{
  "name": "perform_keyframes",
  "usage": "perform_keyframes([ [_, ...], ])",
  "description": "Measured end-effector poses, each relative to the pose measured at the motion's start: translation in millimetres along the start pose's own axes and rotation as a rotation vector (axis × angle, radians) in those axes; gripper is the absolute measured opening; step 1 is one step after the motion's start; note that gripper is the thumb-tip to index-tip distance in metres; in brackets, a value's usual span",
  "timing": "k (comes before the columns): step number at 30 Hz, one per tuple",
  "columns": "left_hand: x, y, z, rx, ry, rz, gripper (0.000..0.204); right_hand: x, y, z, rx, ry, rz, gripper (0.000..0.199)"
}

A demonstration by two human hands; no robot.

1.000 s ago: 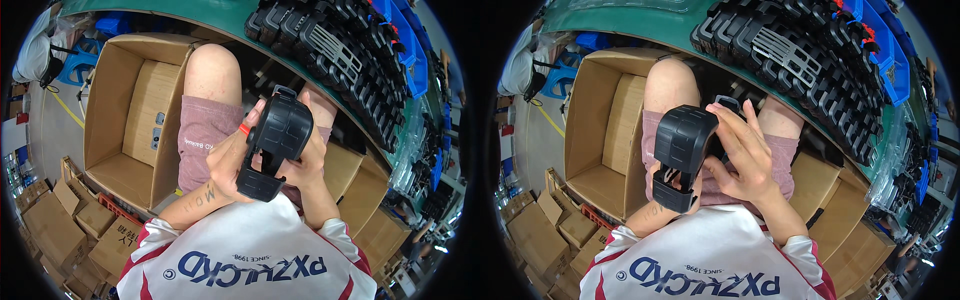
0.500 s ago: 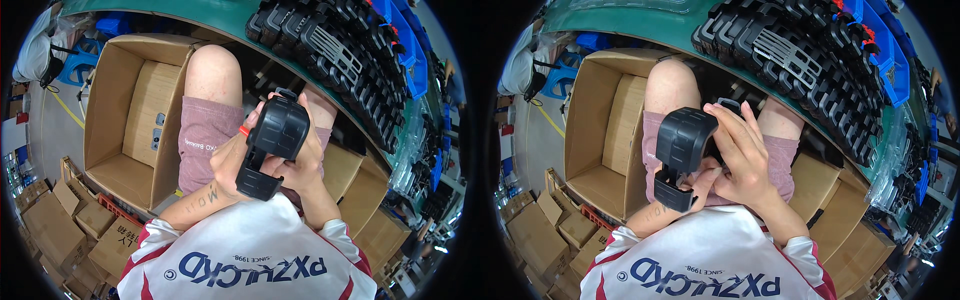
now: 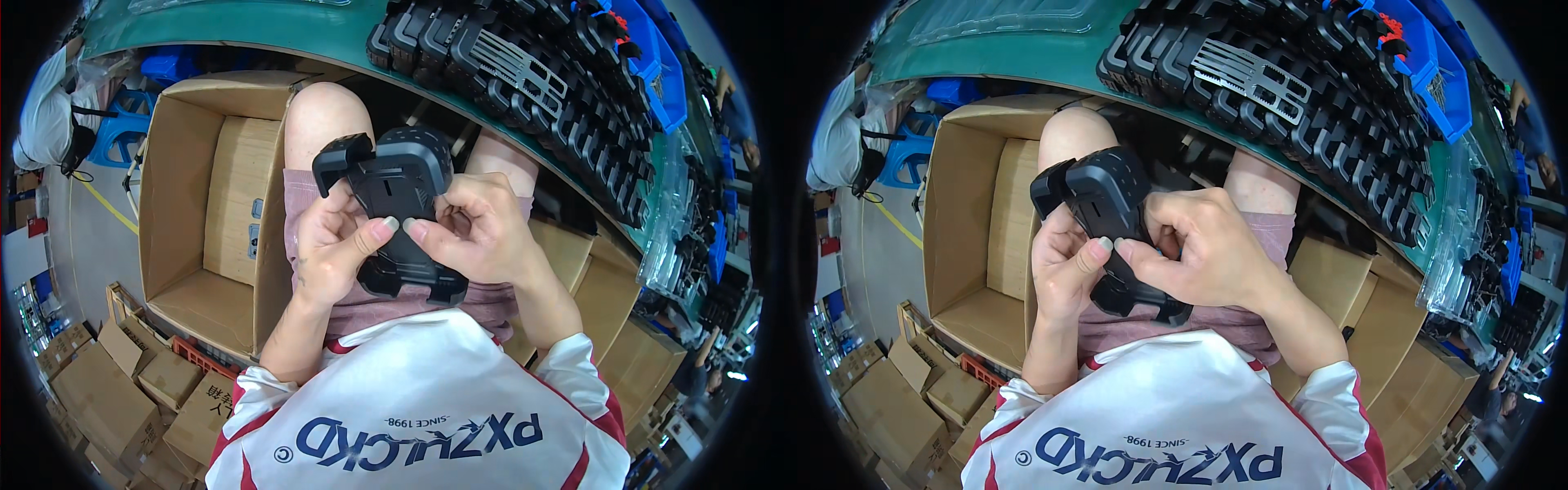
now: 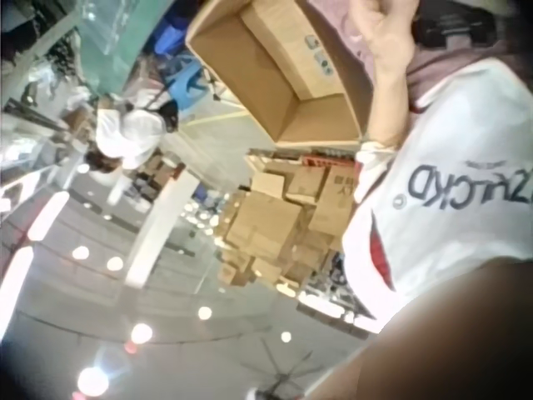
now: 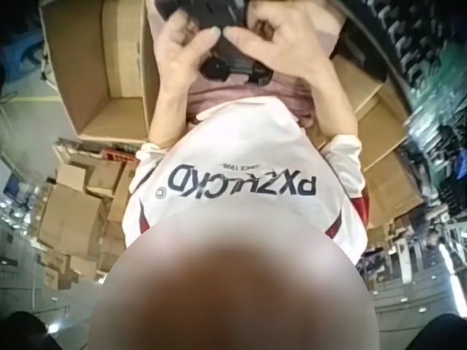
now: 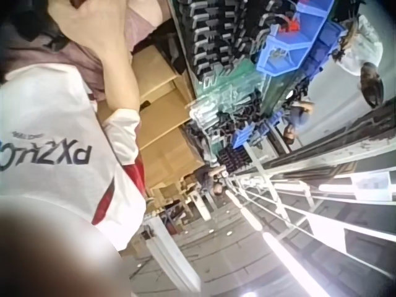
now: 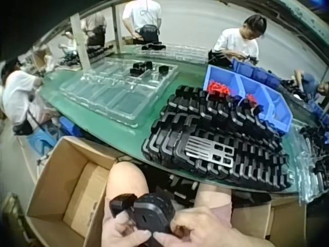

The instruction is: Assembling adjustable phone mounts by attaching components and checking mechanisms.

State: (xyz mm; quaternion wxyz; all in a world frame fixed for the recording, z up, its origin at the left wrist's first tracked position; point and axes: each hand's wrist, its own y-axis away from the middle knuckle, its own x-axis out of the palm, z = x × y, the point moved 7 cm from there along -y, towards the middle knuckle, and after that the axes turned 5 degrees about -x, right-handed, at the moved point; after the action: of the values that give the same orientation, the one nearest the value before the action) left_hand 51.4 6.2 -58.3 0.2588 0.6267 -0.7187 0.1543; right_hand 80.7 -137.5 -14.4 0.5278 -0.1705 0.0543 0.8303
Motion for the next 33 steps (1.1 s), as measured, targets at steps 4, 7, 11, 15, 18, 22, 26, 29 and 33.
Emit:
perform_keyframes([
  [4,4,-1,7,-0.1,0.147,0.089,0.04,4,2,6,-0.111,-0.032,-0.026,0.017],
  [7,4,-1,11,-0.125,0.163,0.082,0.039,4,3,5,-0.065,-0.076,-0.085,0.021],
  [11,4,-4,16,-0.161,0.165,0.069,0.038,3,6,-1,-0.063,-0.084,-0.141,0.023],
  [15,1,-7,19,-0.176,0.104,0.034,0.037,0,8,-14,-0.022,-0.095,-0.142,0.022],
  [18,-4,-8,19,-0.151,-0.072,-0.039,0.036,-1,7,-30,0.15,-0.145,-0.038,0.019],
  [22,-1,-10,12,-0.085,-0.127,-0.07,0.035,7,17,-36,0.292,-0.259,-0.041,0.017],
  [26,2,-11,12,-0.068,-0.174,-0.069,0.035,9,25,-47,0.346,-0.28,-0.027,0.018],
  [29,3,-10,13,-0.067,-0.2,-0.062,0.035,9,27,-50,0.347,-0.261,-0.005,0.022],
  [33,3,-8,11,-0.008,-0.192,-0.037,0.034,-2,16,-29,0.183,-0.307,-0.16,0.028],
])
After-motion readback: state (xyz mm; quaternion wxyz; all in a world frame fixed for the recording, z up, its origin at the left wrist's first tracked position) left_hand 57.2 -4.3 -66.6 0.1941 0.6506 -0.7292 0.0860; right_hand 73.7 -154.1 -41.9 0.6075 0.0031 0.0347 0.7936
